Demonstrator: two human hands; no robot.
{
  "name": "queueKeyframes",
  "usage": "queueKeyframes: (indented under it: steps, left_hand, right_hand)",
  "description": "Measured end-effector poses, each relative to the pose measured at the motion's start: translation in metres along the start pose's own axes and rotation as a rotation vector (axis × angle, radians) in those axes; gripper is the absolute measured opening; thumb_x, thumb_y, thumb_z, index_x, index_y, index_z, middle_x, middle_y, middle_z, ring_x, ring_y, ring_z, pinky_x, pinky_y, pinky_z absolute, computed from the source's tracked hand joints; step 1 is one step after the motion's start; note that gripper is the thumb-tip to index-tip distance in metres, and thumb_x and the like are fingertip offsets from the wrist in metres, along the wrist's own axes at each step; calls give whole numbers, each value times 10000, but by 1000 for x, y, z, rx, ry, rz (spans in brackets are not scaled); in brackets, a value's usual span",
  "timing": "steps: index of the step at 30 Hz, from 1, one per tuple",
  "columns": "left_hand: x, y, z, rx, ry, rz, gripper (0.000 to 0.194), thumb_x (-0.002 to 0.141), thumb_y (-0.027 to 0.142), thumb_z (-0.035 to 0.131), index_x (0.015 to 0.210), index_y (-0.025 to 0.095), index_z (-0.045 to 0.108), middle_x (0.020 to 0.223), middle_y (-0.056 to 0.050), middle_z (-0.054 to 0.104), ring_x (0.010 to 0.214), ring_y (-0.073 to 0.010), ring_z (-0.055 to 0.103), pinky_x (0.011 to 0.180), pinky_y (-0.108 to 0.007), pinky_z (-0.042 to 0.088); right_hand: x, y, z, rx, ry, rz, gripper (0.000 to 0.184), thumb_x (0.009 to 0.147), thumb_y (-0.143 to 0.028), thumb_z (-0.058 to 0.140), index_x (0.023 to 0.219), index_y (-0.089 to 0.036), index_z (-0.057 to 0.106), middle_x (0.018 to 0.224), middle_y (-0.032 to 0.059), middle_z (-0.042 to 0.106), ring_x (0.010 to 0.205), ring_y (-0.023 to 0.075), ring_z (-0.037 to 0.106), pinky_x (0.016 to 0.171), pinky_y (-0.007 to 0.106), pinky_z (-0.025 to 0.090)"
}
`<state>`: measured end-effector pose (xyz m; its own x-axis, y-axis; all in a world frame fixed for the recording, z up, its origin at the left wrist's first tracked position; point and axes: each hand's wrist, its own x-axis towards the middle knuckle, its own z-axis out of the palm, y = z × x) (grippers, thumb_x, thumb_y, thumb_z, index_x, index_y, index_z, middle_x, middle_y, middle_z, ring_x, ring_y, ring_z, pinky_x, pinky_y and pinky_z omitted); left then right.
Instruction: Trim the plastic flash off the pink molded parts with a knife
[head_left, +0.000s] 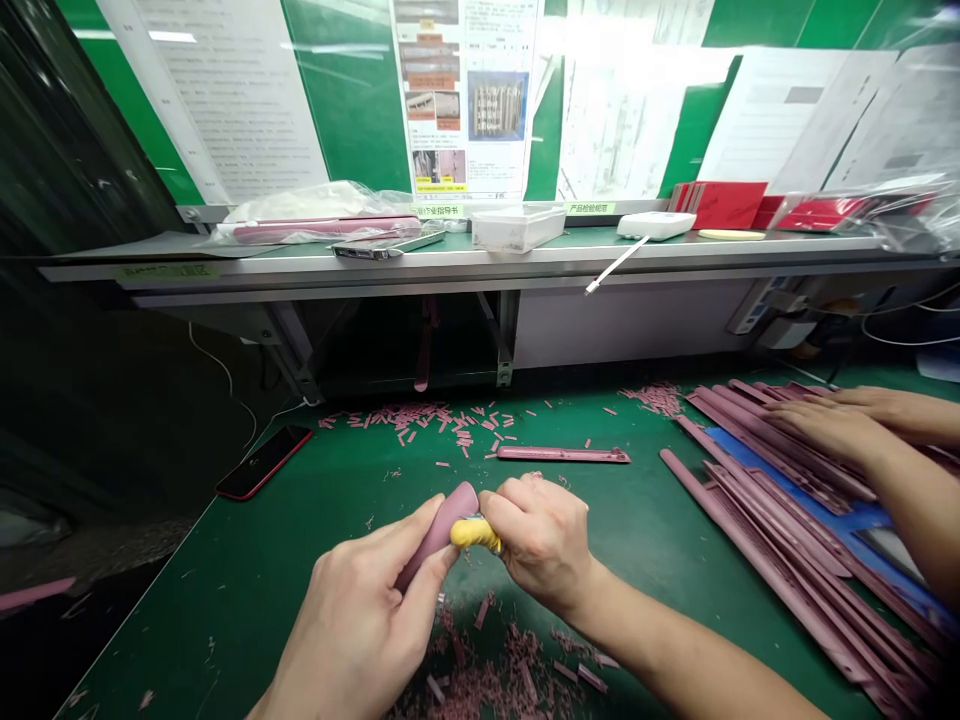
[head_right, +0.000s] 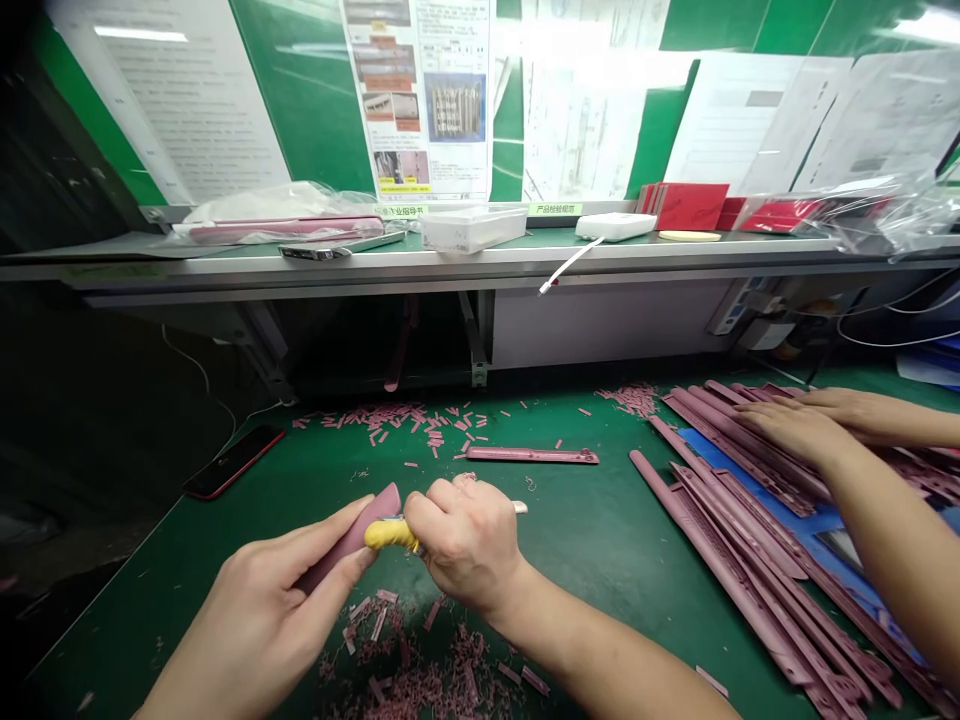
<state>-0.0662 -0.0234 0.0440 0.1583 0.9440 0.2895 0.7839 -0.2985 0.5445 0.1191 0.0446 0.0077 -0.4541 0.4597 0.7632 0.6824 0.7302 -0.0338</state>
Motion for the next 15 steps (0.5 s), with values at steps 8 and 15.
queueKeyframes:
  steps: [8, 15]
  left_hand:
    - [24, -23, 23, -816, -26, -370, 409, 804, 318, 675, 1199, 221, 633, 1025, -64, 717, 855, -234, 685, 702, -297, 572]
    - [89, -61, 111, -1468, 133, -692, 249, 829, 124, 646, 1067, 159, 583, 1061, -87, 670, 985, -187, 653, 874, -341, 533]
  right_hand:
    - [-14, 2, 16, 700, -10, 480, 149, 929, -309, 500, 985, -214, 602, 807, 10, 607, 711, 131, 532, 657, 233, 396]
    - [-55, 15, 27, 656, -523, 700, 429, 830, -293, 597, 1245, -253, 493, 930, 13, 654, 714, 151, 586, 666, 257, 453]
